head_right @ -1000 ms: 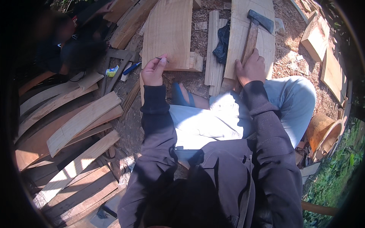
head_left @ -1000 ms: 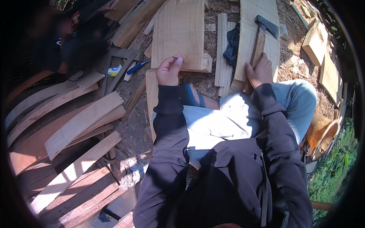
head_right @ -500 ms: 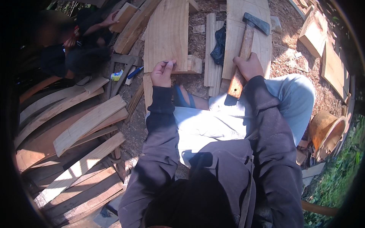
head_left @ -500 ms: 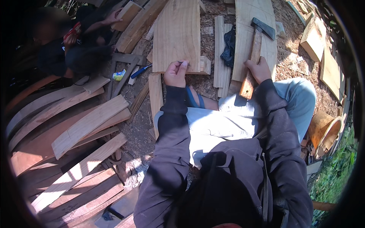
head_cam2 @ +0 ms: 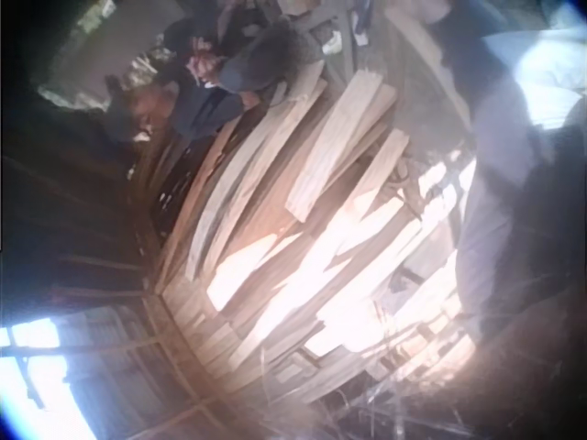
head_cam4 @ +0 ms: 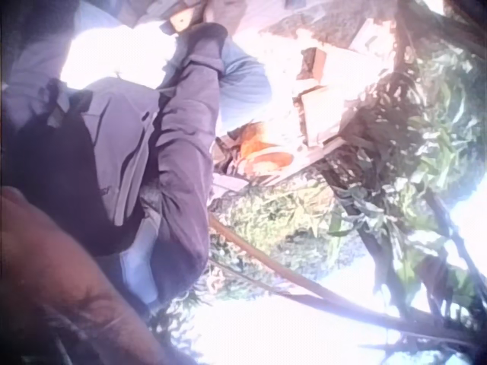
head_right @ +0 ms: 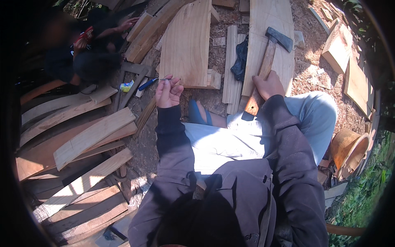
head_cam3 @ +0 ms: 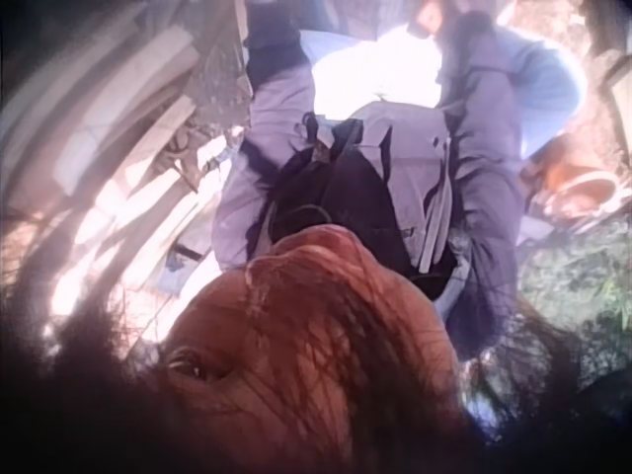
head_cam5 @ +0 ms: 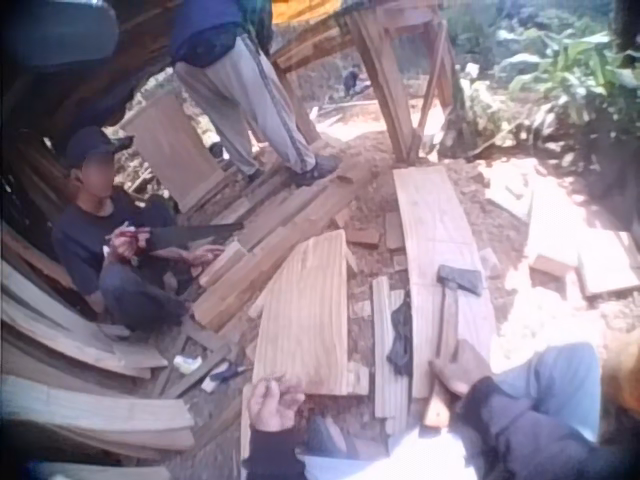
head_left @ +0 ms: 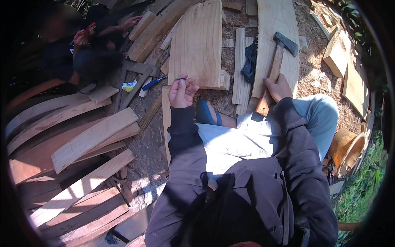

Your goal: The person positions wood planks, drives nails into them using a small axe as a hammer, and retrieves more nails from a bucket.

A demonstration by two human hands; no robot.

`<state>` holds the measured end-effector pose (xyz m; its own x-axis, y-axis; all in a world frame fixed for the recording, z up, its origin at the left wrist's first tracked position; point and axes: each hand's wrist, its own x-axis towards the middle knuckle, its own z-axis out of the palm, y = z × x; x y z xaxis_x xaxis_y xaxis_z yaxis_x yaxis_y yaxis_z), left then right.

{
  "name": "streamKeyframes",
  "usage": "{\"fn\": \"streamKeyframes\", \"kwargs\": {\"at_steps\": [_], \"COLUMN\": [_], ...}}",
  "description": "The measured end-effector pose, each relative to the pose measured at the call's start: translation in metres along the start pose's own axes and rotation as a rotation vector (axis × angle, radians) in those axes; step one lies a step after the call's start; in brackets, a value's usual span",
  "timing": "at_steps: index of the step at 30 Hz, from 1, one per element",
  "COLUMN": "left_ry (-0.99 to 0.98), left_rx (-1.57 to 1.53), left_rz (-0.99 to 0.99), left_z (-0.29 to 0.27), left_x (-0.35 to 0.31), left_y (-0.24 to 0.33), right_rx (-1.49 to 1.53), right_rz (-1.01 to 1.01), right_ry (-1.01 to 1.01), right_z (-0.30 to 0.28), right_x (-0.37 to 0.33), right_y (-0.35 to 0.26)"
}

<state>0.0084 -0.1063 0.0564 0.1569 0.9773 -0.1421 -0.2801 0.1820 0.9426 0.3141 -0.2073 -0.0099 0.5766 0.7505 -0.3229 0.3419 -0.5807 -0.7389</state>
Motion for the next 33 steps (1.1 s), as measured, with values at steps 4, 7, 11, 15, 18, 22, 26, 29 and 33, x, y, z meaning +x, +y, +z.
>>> {"fn": "streamKeyframes", "kwargs": {"at_steps": [4,7,11,15,18,22,26,29,33], "left_ry": [-0.099,-0.046,-0.026,0.033,0.061,0.054,0.084,0.113,0.158], "left_rx": [-0.386,-0.086,0.147,0.238,0.361,0.533,0.545,0.622,0.681], "left_rz": [-0.127,-0.136,0.014,0.070,0.089,0.259,0.209,0.267,0.303], "left_z": [0.015,0.004,0.023,0.032,0.038,0.027,0.037,0.041,0.042], "left_x": [-0.003,0.006,0.003,0.005,0.011,0.019,0.012,0.011,0.006], "left_y": [0.006,-0.014,-0.021,-0.025,-0.031,-0.046,-0.042,-0.048,-0.044], "right_rx": [0.003,0.009,-0.035,0.122,0.074,0.103,0.175,0.606,0.951], "right_rz": [0.001,0.004,0.060,0.062,-0.013,-0.146,-0.307,-0.372,-0.316], "right_ry": [-0.002,-0.003,0.013,0.046,0.165,0.277,0.389,0.273,-0.188], "right_z": [0.001,0.003,-0.003,-0.009,-0.002,0.006,0.012,0.012,-0.011], "right_x": [0.002,0.001,-0.002,-0.005,-0.003,-0.015,-0.028,-0.024,-0.036], "right_y": [0.002,0.001,-0.003,-0.005,0.008,-0.001,-0.011,-0.008,-0.032]}}
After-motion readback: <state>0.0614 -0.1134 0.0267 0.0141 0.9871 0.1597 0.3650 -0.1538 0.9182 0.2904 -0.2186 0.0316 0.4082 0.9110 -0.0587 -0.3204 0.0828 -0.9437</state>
